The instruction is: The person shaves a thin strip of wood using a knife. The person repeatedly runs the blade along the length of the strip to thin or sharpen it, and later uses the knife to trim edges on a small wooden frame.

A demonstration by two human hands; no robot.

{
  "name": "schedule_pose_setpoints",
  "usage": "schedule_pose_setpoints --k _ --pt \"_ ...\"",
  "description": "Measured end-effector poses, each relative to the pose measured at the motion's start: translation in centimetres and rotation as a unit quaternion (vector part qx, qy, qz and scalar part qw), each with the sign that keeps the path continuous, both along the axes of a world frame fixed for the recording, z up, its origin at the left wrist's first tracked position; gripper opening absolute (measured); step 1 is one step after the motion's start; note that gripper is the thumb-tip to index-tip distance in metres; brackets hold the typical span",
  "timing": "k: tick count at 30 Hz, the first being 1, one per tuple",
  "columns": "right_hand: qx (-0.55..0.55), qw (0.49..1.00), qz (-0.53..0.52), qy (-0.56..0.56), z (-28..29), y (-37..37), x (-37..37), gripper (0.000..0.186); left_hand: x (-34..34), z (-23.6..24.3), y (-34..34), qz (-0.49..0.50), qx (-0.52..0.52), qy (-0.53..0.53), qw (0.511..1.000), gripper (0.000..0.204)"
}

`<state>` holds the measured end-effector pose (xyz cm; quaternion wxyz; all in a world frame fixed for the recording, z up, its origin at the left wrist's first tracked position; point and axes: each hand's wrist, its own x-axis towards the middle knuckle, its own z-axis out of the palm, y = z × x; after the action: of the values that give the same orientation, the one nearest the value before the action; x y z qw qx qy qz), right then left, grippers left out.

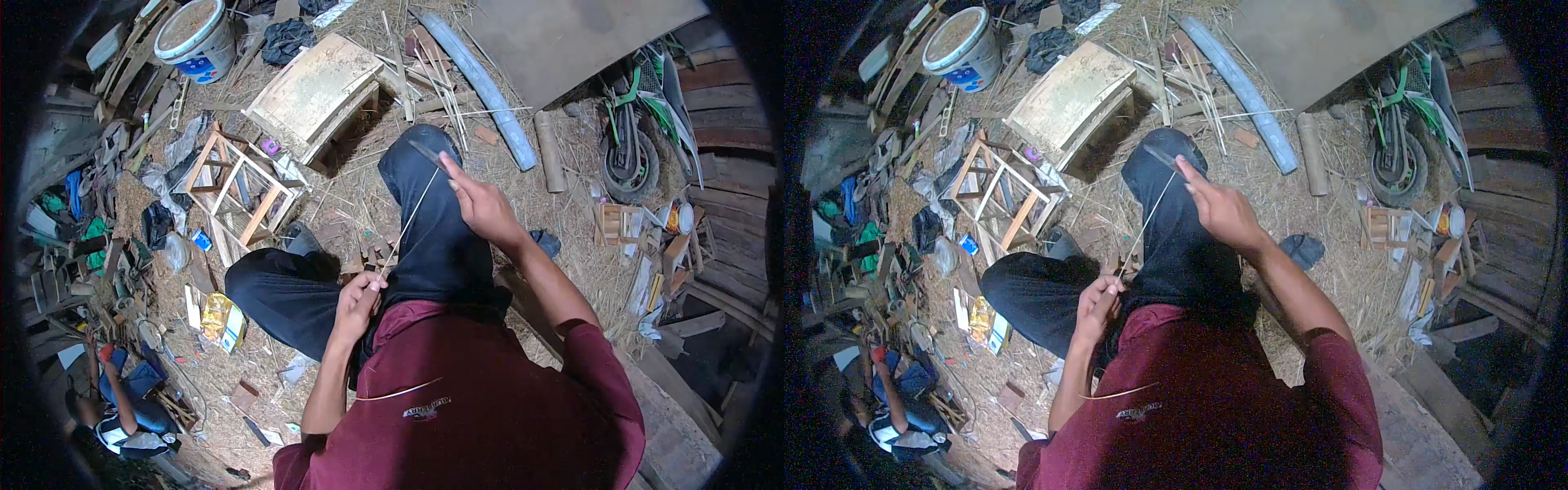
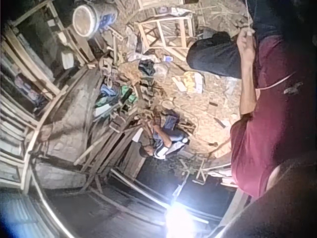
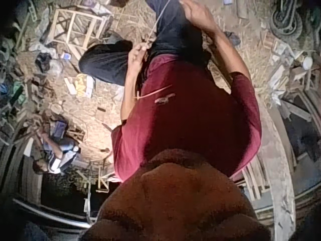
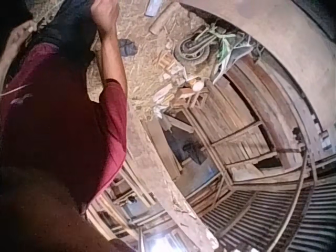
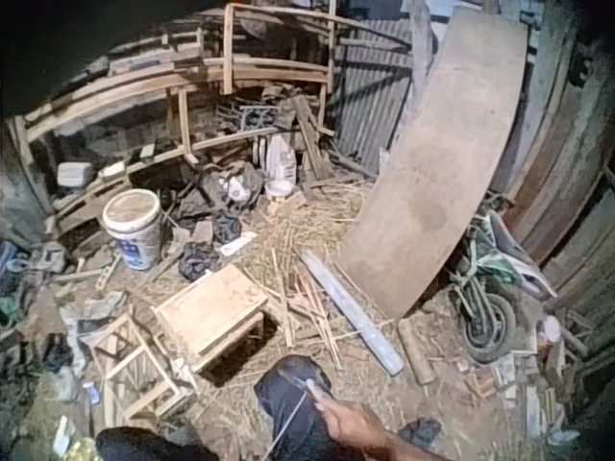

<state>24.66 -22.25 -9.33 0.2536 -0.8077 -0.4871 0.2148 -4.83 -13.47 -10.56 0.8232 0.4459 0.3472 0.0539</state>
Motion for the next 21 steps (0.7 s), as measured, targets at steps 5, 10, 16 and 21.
schedule_pose_setpoints --k 5,10,16,21 --pt "0.187 0.981 -0.013 0.046 0.0 0.5 0.2 0.052 5.6 -1.1 0.7 0.02 0.084 -0.029 0.996 0.02" --pt "0.009 0.999 0.041 0.029 -0.2 0.1 -0.4 0.052 8.4 -0.9 1.7 -0.01 0.107 -0.003 0.994 0.018" --pt "-0.002 0.993 -0.11 0.036 -2.5 -1.2 0.8 0.05 6.9 -2.0 1.5 0.066 0.04 -0.013 0.997 0.017" --pt "0.129 0.992 0.012 0.002 -0.4 0.2 -0.6 0.052 7.0 -1.4 1.4 0.039 0.066 -0.002 0.997 0.015"
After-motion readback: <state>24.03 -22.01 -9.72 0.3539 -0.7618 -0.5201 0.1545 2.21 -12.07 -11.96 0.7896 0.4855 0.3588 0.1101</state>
